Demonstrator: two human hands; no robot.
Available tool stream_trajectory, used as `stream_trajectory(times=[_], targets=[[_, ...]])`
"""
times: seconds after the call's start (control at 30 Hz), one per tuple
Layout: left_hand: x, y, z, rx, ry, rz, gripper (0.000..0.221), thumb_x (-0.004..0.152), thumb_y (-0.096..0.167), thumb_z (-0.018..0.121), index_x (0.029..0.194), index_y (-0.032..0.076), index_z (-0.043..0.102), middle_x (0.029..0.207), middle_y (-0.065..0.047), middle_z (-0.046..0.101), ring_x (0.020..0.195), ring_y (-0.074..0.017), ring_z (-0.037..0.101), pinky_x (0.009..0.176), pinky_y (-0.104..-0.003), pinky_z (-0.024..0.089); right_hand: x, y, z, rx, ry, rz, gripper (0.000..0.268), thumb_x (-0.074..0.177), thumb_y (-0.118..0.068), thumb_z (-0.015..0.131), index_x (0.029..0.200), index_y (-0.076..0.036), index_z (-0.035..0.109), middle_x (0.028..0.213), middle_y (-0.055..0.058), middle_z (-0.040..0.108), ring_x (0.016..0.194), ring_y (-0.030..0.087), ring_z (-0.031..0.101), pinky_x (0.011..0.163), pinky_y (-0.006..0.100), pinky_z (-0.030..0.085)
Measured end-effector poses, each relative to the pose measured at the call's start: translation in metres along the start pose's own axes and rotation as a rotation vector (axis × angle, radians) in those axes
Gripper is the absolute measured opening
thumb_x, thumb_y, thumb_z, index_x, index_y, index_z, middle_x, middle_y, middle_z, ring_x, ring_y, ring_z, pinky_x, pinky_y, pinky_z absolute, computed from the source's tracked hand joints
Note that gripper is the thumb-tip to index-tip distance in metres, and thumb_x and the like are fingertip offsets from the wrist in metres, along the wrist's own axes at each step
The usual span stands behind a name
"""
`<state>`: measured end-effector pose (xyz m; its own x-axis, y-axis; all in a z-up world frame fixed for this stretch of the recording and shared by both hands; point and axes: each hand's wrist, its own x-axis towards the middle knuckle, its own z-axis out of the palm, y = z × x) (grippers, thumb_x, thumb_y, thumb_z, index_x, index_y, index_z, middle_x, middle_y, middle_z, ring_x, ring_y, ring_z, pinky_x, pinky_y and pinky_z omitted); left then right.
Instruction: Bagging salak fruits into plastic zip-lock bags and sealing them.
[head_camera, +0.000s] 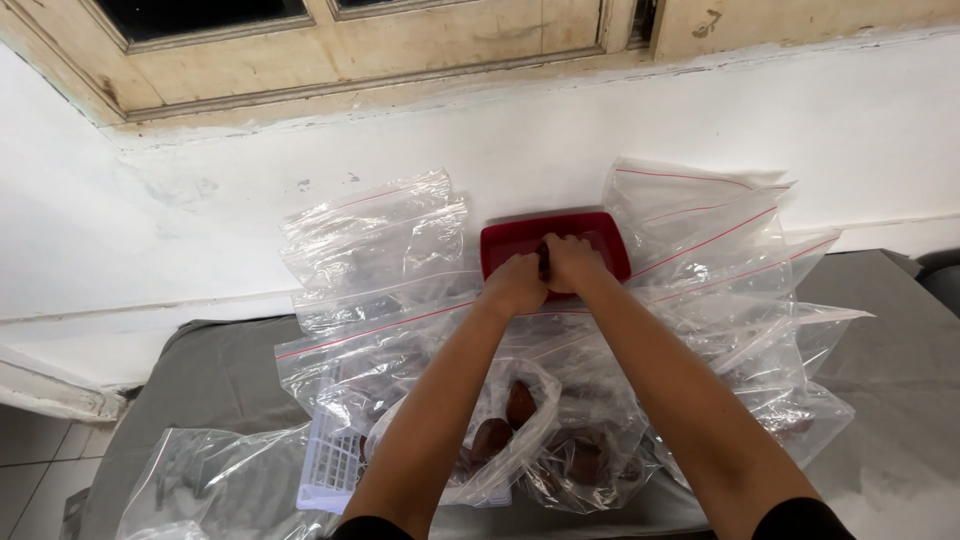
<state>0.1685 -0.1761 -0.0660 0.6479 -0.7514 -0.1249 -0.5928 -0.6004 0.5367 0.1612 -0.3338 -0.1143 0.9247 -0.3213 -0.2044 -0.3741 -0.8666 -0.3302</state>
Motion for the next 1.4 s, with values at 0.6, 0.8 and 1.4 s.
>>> stream_trajectory(times=[0.6, 0.8, 1.4], targets=[[-0.085, 0.027, -0.039, -0.349, 0.415, 0.187, 0.038, 0.103, 0.015, 0.047, 0.134, 0.0, 0.063, 0.128, -0.032, 0.06, 0.118, -0.0551, 0.061, 0.099, -0.058, 0.051, -0.084, -0.045, -0.031, 0.495, 0.524, -0.32, 0.05, 0.084, -0.023, 0.083, 0.123, 0.003, 0.066, 0.111, 0.027, 0.064, 0.108, 0.044, 0.065, 0.087, 0.051, 0.057], [-0.179, 0.031, -0.023, -0.684, 0.656, 0.237, 0.028, 0.104, 0.0, 0.047, 0.124, -0.003, 0.066, 0.112, -0.027, 0.065, 0.102, -0.0347, 0.069, 0.078, -0.042, 0.059, -0.201, -0.072, -0.039, 1.055, 0.4, -0.272, 0.052, 0.095, -0.029, 0.076, 0.134, 0.0, 0.059, 0.112, 0.022, 0.06, 0.103, 0.033, 0.066, 0.083, 0.046, 0.063], [-0.262, -0.01, 0.006, -0.094, 0.135, -0.24, 0.073, 0.096, 0.035, 0.065, 0.153, -0.003, 0.042, 0.152, -0.032, 0.044, 0.143, -0.0505, 0.04, 0.112, -0.063, 0.04, -0.245, -0.091, 0.016, 0.078, -0.057, -0.361, 0.037, 0.1, -0.019, 0.062, 0.136, -0.012, 0.058, 0.134, 0.015, 0.065, 0.123, 0.035, 0.064, 0.1, 0.047, 0.053]])
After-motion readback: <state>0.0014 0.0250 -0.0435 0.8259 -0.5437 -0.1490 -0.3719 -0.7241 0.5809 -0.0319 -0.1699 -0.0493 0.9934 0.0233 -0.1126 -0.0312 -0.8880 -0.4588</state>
